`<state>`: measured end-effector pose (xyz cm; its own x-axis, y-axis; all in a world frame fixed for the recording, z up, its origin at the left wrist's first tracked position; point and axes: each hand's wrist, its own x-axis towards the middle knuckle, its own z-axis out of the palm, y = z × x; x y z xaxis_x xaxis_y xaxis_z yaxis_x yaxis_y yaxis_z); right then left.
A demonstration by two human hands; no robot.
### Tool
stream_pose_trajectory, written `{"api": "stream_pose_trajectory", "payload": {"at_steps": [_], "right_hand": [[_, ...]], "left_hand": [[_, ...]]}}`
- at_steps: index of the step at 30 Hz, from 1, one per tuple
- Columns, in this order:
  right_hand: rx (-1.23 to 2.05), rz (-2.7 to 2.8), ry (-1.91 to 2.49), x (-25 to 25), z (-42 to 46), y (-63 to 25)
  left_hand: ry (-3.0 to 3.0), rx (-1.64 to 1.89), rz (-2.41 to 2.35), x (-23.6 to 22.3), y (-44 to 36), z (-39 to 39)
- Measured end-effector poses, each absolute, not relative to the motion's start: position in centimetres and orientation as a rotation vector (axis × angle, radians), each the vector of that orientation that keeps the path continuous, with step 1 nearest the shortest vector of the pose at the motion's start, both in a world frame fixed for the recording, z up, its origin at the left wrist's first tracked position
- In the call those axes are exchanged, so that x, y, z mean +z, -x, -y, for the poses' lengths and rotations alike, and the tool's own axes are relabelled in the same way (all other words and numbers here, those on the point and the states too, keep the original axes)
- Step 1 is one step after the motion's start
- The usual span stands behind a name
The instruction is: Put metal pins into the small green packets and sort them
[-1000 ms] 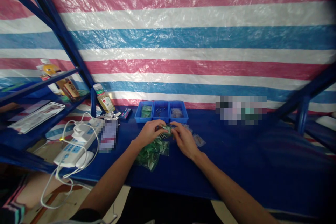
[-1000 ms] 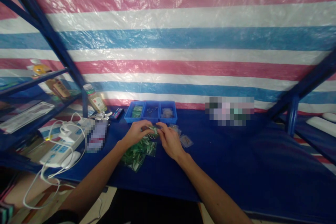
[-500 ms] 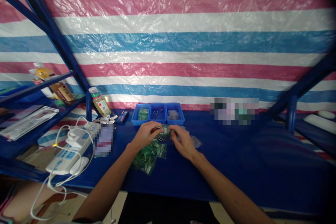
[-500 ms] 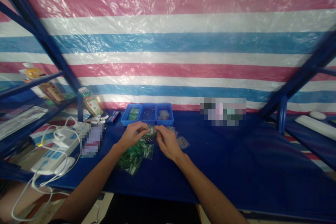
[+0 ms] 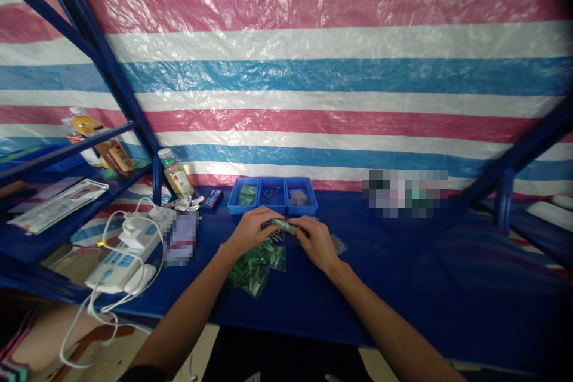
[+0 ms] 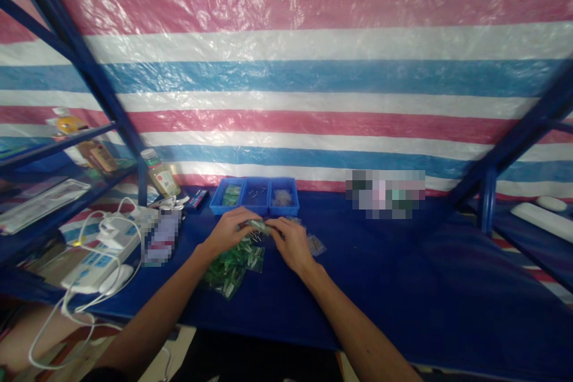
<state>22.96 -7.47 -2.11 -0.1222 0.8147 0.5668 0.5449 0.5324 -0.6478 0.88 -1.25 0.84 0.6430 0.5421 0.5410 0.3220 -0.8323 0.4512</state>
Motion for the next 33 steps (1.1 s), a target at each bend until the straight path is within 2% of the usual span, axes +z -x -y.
{"api": "stream_pose_trajectory", "payload": {"at_steps": [9, 21, 33], "right_hand": [[0.288, 1.716, 1.061, -1.7, 7.9, -22.4], [0.672, 1.474, 1.101, -2.3, 7.9, -21.7], [0.447, 1.702, 1.159, -1.6, 8.1, -22.5]], "left_hand": [[-2.599, 1.221, -0.681, 1.4, -1.2, 1.5], [-2.489, 1.110, -0.822, 0.2, -1.3, 1.4], [-2.546, 1.103, -0.659, 1.2, -0.9, 1.2]]}}
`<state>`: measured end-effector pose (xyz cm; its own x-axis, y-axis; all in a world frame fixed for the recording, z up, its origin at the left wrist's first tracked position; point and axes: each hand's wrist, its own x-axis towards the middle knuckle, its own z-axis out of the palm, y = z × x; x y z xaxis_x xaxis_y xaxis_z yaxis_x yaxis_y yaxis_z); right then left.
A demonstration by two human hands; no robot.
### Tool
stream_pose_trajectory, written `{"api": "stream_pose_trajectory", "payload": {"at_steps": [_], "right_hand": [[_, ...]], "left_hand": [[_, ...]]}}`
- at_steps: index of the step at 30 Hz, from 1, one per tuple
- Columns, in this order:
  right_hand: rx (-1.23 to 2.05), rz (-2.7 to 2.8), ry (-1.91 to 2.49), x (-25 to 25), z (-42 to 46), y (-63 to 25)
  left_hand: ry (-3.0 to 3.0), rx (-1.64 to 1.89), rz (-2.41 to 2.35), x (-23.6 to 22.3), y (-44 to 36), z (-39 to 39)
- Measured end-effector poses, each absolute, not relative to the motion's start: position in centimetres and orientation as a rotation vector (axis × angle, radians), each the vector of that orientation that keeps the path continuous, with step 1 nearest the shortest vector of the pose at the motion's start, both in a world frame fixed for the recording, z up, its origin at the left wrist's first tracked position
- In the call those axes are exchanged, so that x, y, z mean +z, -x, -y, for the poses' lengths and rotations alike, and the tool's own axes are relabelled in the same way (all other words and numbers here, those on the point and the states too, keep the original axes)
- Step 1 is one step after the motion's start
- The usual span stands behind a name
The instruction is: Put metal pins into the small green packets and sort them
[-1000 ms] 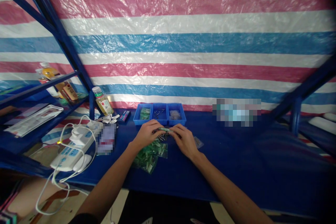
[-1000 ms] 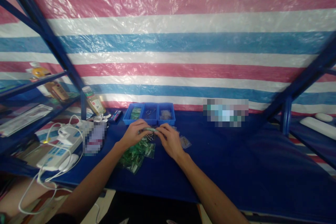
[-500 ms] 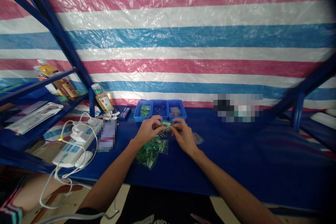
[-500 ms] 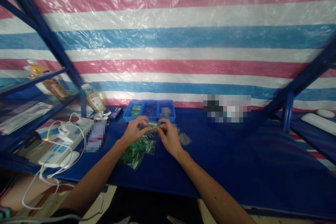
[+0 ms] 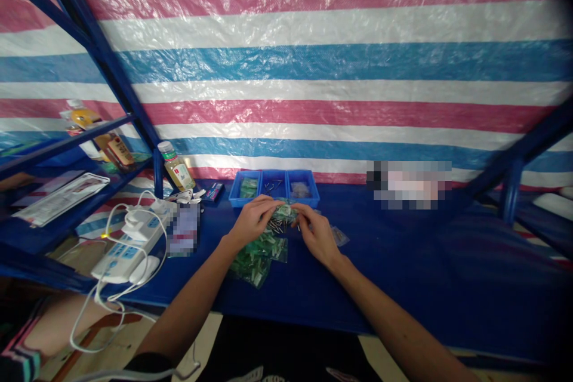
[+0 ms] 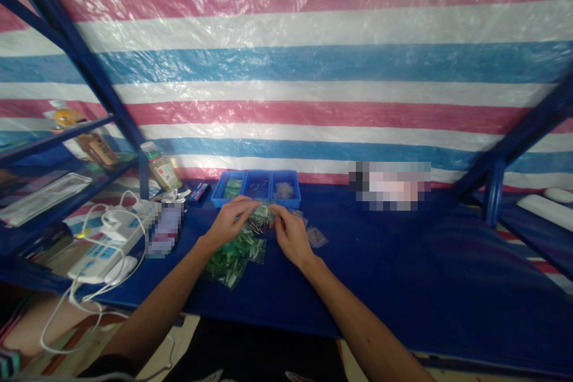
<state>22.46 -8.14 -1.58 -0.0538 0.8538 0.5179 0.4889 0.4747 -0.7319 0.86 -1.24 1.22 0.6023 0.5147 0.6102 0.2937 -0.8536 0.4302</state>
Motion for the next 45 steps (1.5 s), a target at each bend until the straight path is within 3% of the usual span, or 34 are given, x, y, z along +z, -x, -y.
{"api": "stream_pose_trajectory", "payload": {"at_steps": [16, 38, 45], "right_hand": [[0.325, 1.657, 1.176, -1.5, 8.0, -22.4], [0.658, 1.415, 1.114, -1.5, 8.1, -21.9], [0.599, 1.525, 1.159, -1.5, 8.2, -22.0]], "left_hand": [[-2.580, 1.054, -0.707, 0.7, -0.9, 0.8], [-2.591, 1.061, -0.791, 1.2, -1.0, 1.5], [-2.491, 1.091, -0.869, 0.9, -1.0, 1.5]]}}
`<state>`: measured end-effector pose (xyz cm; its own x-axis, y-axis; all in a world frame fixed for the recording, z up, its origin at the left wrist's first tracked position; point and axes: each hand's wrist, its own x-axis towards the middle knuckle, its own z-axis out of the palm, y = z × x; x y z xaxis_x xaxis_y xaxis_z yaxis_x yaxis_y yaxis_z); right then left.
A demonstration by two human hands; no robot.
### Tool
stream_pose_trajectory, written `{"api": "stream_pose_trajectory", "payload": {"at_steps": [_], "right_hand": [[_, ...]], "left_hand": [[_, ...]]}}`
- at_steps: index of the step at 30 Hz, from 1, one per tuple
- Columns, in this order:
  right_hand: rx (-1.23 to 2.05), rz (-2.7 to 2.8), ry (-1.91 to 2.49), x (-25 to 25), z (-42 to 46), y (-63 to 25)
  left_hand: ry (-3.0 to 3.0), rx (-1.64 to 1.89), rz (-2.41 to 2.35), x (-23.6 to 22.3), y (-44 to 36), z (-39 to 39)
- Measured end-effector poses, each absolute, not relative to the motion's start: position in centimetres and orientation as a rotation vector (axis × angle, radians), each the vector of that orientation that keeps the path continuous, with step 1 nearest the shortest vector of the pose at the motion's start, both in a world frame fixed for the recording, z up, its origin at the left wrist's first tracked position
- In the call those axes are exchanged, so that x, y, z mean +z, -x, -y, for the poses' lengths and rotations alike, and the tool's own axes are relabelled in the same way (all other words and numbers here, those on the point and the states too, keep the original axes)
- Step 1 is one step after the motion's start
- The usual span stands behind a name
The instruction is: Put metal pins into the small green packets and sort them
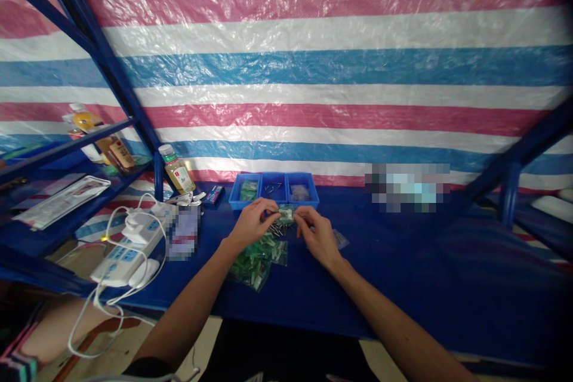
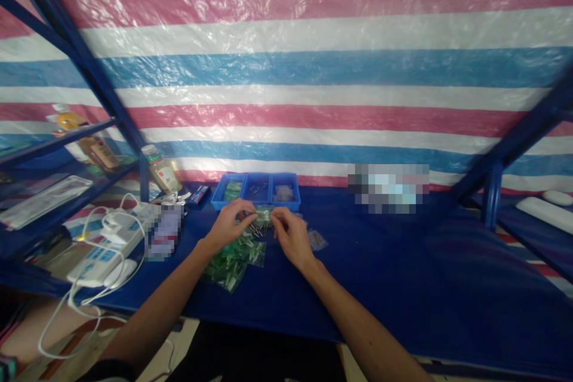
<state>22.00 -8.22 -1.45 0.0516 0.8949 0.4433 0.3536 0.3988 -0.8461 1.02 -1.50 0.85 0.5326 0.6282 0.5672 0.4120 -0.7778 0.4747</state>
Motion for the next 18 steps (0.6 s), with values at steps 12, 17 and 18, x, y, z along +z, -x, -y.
{"api": "stream_pose_trajectory", "payload": {"at_steps": [12, 17, 18], "right_hand": [[0.598, 1.540, 1.182, -1.91, 7.84, -22.41], [0.501, 1.582, 1.171, -1.17, 8.14, -22.32], [0.470, 1.584, 1.162, -1.01, 8.18, -22.30]], "left_hand": [[-2.545, 1.085, -0.774, 1.29, -0.85, 1.33], [-2.605, 1.091, -0.793, 1.59, -0.88, 1.51], [-2.612, 1.099, -0.793, 1.67, -0.90, 1.55]]}}
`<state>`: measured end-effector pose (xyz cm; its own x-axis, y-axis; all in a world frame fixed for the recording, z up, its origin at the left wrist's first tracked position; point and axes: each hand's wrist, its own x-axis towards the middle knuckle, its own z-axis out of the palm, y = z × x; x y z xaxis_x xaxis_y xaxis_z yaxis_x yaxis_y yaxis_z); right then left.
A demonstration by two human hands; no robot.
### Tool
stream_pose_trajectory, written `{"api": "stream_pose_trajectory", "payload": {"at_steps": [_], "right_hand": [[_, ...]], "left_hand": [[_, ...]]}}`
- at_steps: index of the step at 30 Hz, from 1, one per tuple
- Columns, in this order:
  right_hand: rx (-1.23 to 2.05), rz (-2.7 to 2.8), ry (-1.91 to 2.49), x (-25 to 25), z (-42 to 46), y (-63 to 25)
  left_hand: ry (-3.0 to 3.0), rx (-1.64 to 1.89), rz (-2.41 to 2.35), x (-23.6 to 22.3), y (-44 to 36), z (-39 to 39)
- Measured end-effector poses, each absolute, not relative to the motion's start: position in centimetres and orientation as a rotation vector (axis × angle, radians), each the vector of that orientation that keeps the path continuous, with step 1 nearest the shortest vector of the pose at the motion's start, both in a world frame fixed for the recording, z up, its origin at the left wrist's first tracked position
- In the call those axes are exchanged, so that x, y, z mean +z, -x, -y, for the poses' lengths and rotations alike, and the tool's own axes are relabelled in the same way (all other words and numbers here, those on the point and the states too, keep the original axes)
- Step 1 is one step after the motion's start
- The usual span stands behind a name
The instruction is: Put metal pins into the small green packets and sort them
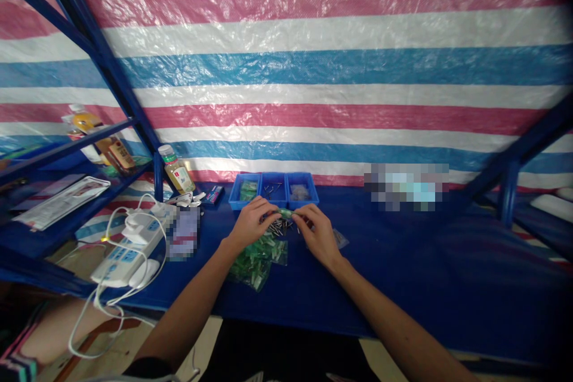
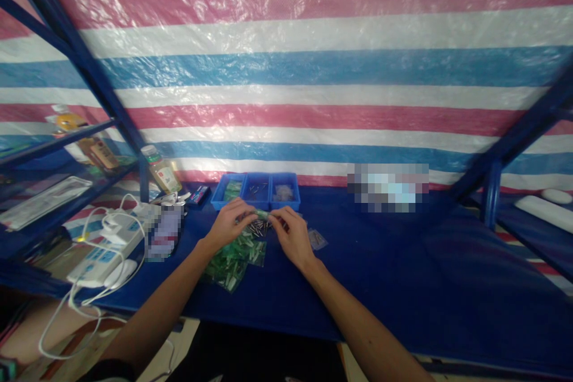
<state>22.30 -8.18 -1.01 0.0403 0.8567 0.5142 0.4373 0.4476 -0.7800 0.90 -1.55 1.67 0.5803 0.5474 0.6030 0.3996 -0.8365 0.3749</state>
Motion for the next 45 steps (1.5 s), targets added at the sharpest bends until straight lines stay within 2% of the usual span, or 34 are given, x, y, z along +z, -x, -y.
{"api": "stream_pose_trajectory", "payload": {"at_steps": [3, 11, 17, 23, 27, 32, 35, 37, 40, 45], "right_hand": [[0.447, 1.558, 1.161, -0.9, 8.2, -22.2], [0.663, 1.441, 1.149, -1.9, 7.7, -21.9], [0.825, 1.310, 1.054, -2.4, 6.9, -22.4], [0.886, 1.300, 1.047, -2.1, 6.7, -22.5], [0.919, 1.290, 1.012, -2.1, 6.7, -22.4], [0.939, 1.311, 1.030, -2.4, 6.6, -22.2], [0.959, 1.338, 1.019, -2.5, 6.6, -22.0], [0.962, 1.355, 1.021, -2.6, 6.6, -21.9], [0.939, 1.399, 1.033, -2.8, 6.7, -21.8], [0.739, 1.585, 1.166, -2.8, 7.1, -22.0]], "left_hand": [[-2.610, 1.129, -0.788, 1.7, -1.0, 1.6], [-2.508, 1.139, -0.829, 0.6, -1.0, 1.3], [-2.583, 1.099, -0.624, 1.1, -0.9, 1.1], [-2.585, 1.082, -0.667, 1.5, -1.2, 1.5], [-2.519, 1.269, -0.869, 1.9, -0.8, 1.4], [-2.117, 1.540, -1.363, 2.0, 2.8, -2.1], [-2.123, 1.439, -1.475, 2.2, 5.1, -5.1], [-2.282, 1.123, -1.576, 2.3, 5.9, -6.8], [-2.376, 0.897, -1.606, 2.4, 6.0, -8.2], [-2.521, 0.773, -1.674, 2.5, 5.2, -8.1]]}}
